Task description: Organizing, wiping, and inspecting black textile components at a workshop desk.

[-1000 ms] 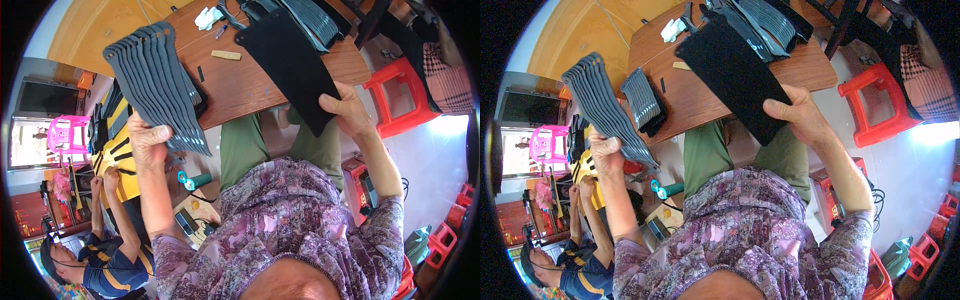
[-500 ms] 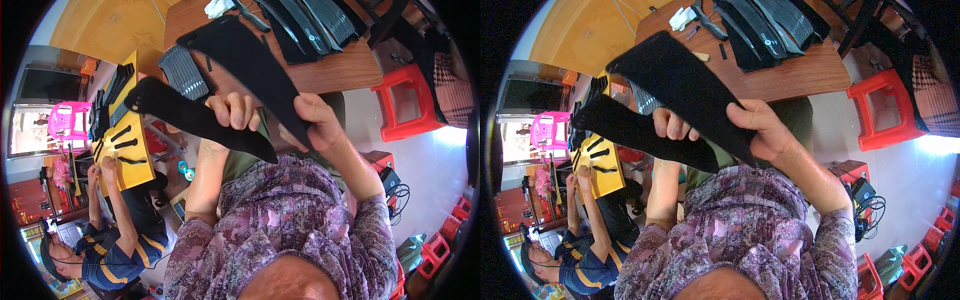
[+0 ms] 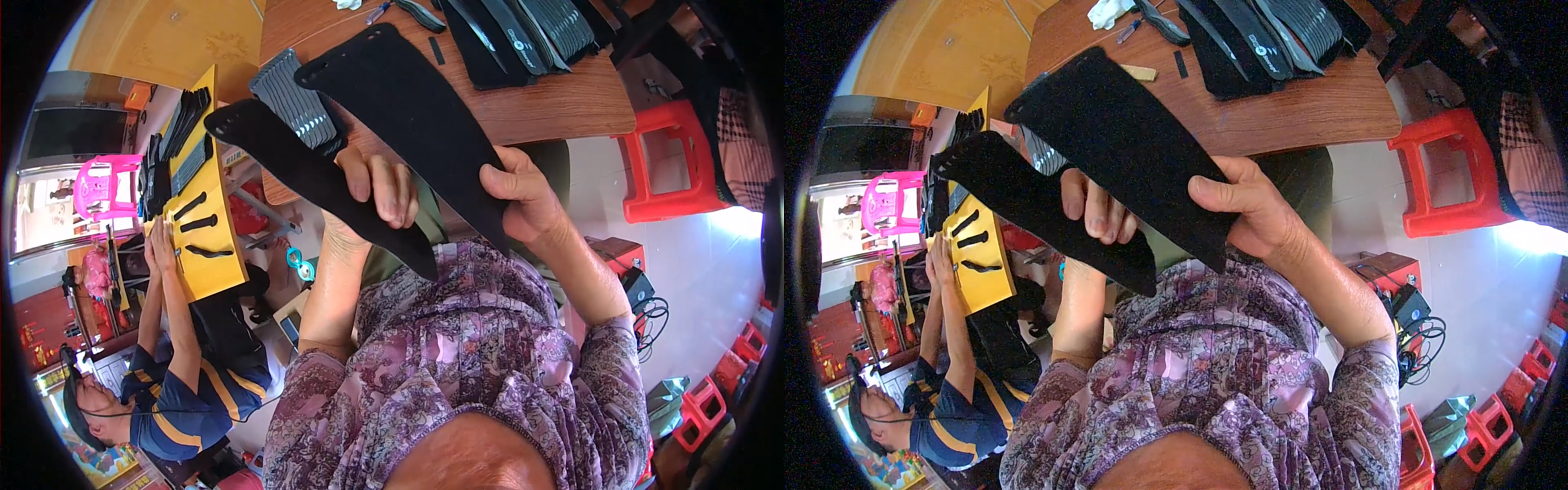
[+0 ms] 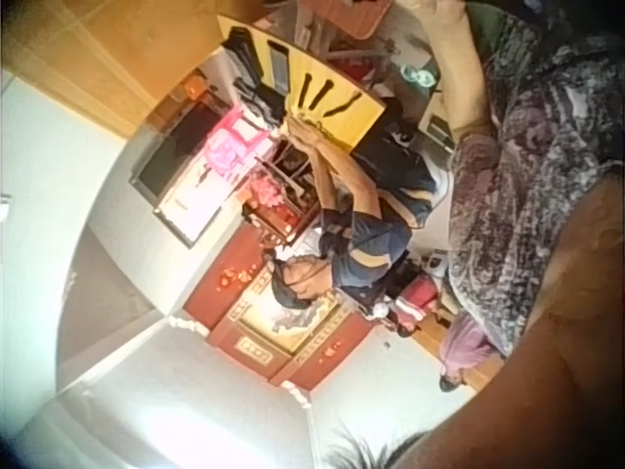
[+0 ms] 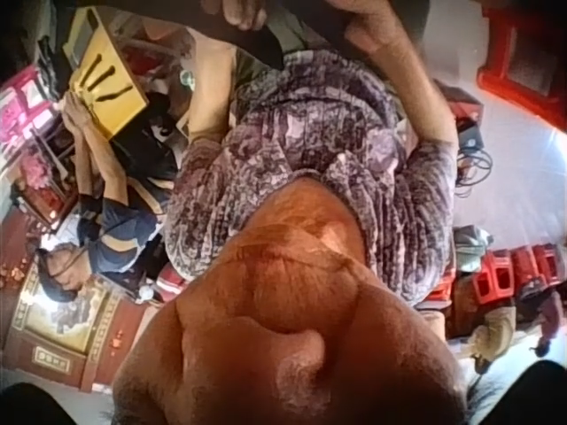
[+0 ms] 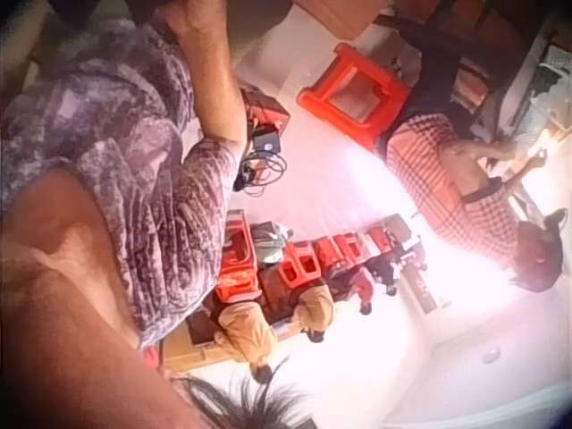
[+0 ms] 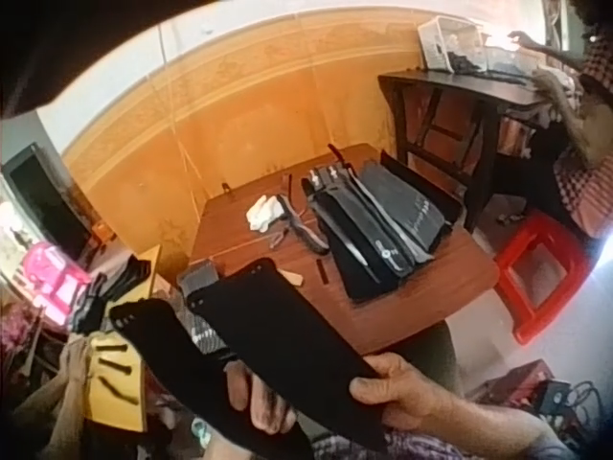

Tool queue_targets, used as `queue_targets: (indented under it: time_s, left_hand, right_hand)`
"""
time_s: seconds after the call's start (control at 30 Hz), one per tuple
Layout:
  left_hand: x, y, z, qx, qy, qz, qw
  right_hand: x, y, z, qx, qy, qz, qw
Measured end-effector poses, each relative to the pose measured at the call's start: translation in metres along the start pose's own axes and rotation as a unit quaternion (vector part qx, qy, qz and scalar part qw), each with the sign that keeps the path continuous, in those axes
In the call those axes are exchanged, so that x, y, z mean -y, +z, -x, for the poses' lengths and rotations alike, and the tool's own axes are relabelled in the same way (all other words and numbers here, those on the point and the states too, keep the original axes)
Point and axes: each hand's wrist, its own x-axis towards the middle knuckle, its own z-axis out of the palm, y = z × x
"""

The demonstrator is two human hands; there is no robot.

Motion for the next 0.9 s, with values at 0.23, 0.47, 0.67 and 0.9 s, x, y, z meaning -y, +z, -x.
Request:
queue_targets:
  time_s: [0.23,0.47,0.67,0.9]
  left_hand:
    - [0.009,-0.007,0.000,0.046,-0.006,0.033,0.998]
    - [0.010,-0.008,0.000,0.047,-0.006,0.011,0.999]
    - [0.008,-0.011,0.008,0.023,-0.044,0.038,0.998]
    - [0.006,-0.027,0.020,-0.021,-0.063,0.032,0.997]
  right_hand:
    - [-0.006,0.005,0.000,0.000,-0.004,-0.055,0.998]
    - [0.005,0.022,0.005,-0.157,-0.184,0.312,0.919]
    - [0.002,0.029,0.004,-0.148,-0.280,0.465,0.827]
    - [-0.001,0.017,0.002,-0.137,-0.333,0.542,0.759]
